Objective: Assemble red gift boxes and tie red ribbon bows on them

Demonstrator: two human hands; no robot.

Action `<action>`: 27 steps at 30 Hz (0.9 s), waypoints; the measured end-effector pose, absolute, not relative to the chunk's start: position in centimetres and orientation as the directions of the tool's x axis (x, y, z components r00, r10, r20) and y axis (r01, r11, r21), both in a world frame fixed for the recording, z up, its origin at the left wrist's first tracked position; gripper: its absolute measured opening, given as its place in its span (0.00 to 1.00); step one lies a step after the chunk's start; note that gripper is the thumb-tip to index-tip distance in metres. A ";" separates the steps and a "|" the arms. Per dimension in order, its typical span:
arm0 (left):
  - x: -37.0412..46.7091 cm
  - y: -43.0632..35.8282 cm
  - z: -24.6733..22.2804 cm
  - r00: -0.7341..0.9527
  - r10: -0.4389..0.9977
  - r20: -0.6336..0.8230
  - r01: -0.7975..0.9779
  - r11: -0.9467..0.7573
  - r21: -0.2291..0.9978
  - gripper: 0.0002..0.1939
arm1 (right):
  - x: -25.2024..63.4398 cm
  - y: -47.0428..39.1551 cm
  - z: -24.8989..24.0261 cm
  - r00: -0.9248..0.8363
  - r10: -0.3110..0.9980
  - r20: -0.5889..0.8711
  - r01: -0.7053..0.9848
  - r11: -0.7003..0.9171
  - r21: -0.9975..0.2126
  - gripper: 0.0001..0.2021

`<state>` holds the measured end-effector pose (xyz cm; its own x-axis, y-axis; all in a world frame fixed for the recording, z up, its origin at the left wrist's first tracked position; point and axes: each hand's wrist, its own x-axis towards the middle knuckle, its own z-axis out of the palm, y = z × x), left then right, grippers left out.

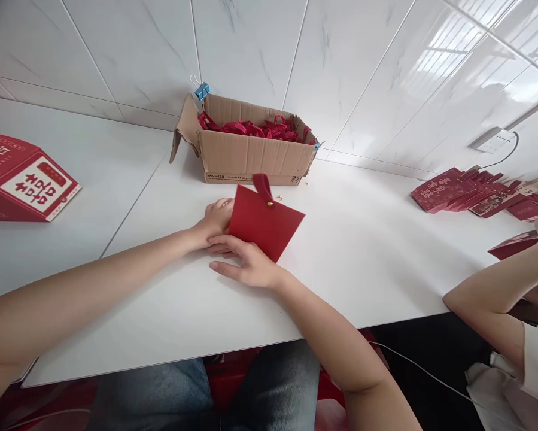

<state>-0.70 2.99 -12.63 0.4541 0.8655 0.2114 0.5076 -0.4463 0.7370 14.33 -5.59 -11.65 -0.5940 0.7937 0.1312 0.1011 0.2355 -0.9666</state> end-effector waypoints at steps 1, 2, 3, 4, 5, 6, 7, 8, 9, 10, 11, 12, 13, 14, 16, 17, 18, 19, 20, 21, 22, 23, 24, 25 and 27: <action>-0.7 2.9 -12.5 0.485 0.851 0.200 0.548 -0.475 0.689 0.20 | 14.2 -5.5 -11.8 -0.594 0.796 0.119 0.079 0.205 -0.976 0.20; -0.7 2.8 -12.4 0.524 0.834 0.174 0.594 -0.504 0.627 0.22 | 14.1 -5.5 -11.9 -0.578 0.809 0.107 0.060 0.173 -0.983 0.18; -0.7 2.7 -12.4 0.559 0.818 0.137 0.640 -0.530 0.556 0.23 | 13.9 -5.5 -12.1 -0.550 0.830 0.096 0.037 0.139 -0.990 0.16; -0.8 2.7 -12.3 0.584 0.806 0.096 0.679 -0.550 0.486 0.24 | 13.7 -5.4 -12.2 -0.511 0.855 0.088 0.010 0.108 -0.994 0.16; -0.8 2.7 -12.2 0.595 0.801 0.063 0.709 -0.560 0.429 0.23 | 13.5 -5.3 -12.5 -0.463 0.882 0.084 -0.020 0.084 -0.996 0.17; -0.8 2.7 -12.2 0.595 0.803 0.048 0.726 -0.562 0.396 0.23 | 13.4 -5.1 -12.7 -0.407 0.910 0.081 -0.051 0.065 -0.997 0.19; -0.9 2.7 -12.1 0.589 0.807 0.045 0.738 -0.560 0.376 0.22 | 13.5 -4.6 -12.9 -0.334 0.940 0.073 -0.089 0.046 -0.995 0.21; -0.8 2.7 -12.1 0.582 0.812 0.052 0.745 -0.558 0.366 0.22 | 13.9 -4.0 -13.1 -0.226 0.972 0.057 -0.151 0.023 -0.988 0.23; -0.8 2.6 -12.1 0.576 0.815 0.061 0.749 -0.556 0.360 0.23 | 14.5 -3.1 -13.2 -0.108 0.994 0.029 -0.218 0.005 -0.976 0.24; -0.8 2.5 -12.1 0.574 0.816 0.070 0.749 -0.558 0.357 0.23 | 15.4 -2.0 -13.3 0.065 0.998 -0.022 -0.313 -0.001 -0.950 0.22; -0.7 2.5 -12.1 0.574 0.815 0.076 0.749 -0.560 0.353 0.24 | 16.5 -0.9 -13.3 0.266 0.957 -0.113 -0.445 0.018 -0.895 0.19; -0.7 2.4 -12.2 0.576 0.814 0.076 0.750 -0.563 0.346 0.24 | 17.8 0.3 -13.3 0.337 0.928 -0.161 -0.495 0.029 -0.869 0.14; -0.6 2.4 -12.2 0.578 0.813 0.073 0.752 -0.565 0.339 0.25 | 19.1 1.3 -13.2 0.356 0.915 -0.188 -0.526 0.030 -0.850 0.09; -0.6 2.3 -12.2 0.578 0.813 0.068 0.756 -0.565 0.330 0.25 | 20.2 2.1 -13.0 0.346 0.913 -0.215 -0.560 0.017 -0.828 0.05; -0.6 2.3 -12.3 0.576 0.815 0.064 0.765 -0.564 0.310 0.25 | 22.0 3.0 -12.8 0.293 0.923 -0.250 -0.619 -0.016 -0.785 0.05; -0.7 2.4 -12.4 0.574 0.816 0.067 0.768 -0.565 0.302 0.25 | 22.4 3.1 -12.8 0.264 0.929 -0.261 -0.641 -0.033 -0.767 0.06; -0.7 2.4 -12.5 0.572 0.817 0.073 0.769 -0.566 0.297 0.25 | 22.6 3.0 -12.7 0.238 0.933 -0.268 -0.659 -0.047 -0.751 0.06; -0.7 2.4 -12.5 0.572 0.817 0.079 0.770 -0.567 0.293 0.25 | 22.6 2.9 -12.7 0.217 0.937 -0.274 -0.674 -0.060 -0.737 0.07; -0.7 2.5 -12.6 0.572 0.816 0.085 0.769 -0.569 0.291 0.25 | 22.5 2.8 -12.7 0.198 0.939 -0.280 -0.686 -0.071 -0.724 0.07; -0.7 2.5 -12.7 0.572 0.816 0.089 0.769 -0.570 0.289 0.25 | 22.4 2.7 -12.7 0.182 0.941 -0.285 -0.697 -0.081 -0.713 0.07; -0.7 2.5 -12.7 0.572 0.815 0.091 0.768 -0.572 0.288 0.25 | 22.3 2.6 -12.7 0.171 0.942 -0.289 -0.706 -0.088 -0.702 0.07; -0.6 2.5 -12.7 0.573 0.814 0.092 0.768 -0.573 0.287 0.25 | 22.3 2.7 -12.7 0.167 0.942 -0.292 -0.715 -0.089 -0.694 0.07; -0.6 2.5 -12.8 0.574 0.814 0.092 0.767 -0.574 0.286 0.25 | 22.4 2.8 -12.7 0.171 0.941 -0.293 -0.722 -0.083 -0.687 0.07; -0.5 2.5 -12.8 0.576 0.812 0.091 0.767 -0.576 0.284 0.25 | 22.5 2.9 -12.7 0.186 0.938 -0.292 -0.727 -0.068 -0.683 0.07; -0.6 2.5 -12.8 0.580 0.810 0.088 0.765 -0.579 0.283 0.25 | 23.0 3.3 -12.7 0.247 0.928 -0.281 -0.731 -0.012 -0.682 0.05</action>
<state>-0.64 2.49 -12.78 0.5802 0.8097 0.0882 0.7648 -0.5788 0.2829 23.05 3.34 -12.72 0.2465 0.9275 -0.2809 -0.7313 -0.0121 -0.6819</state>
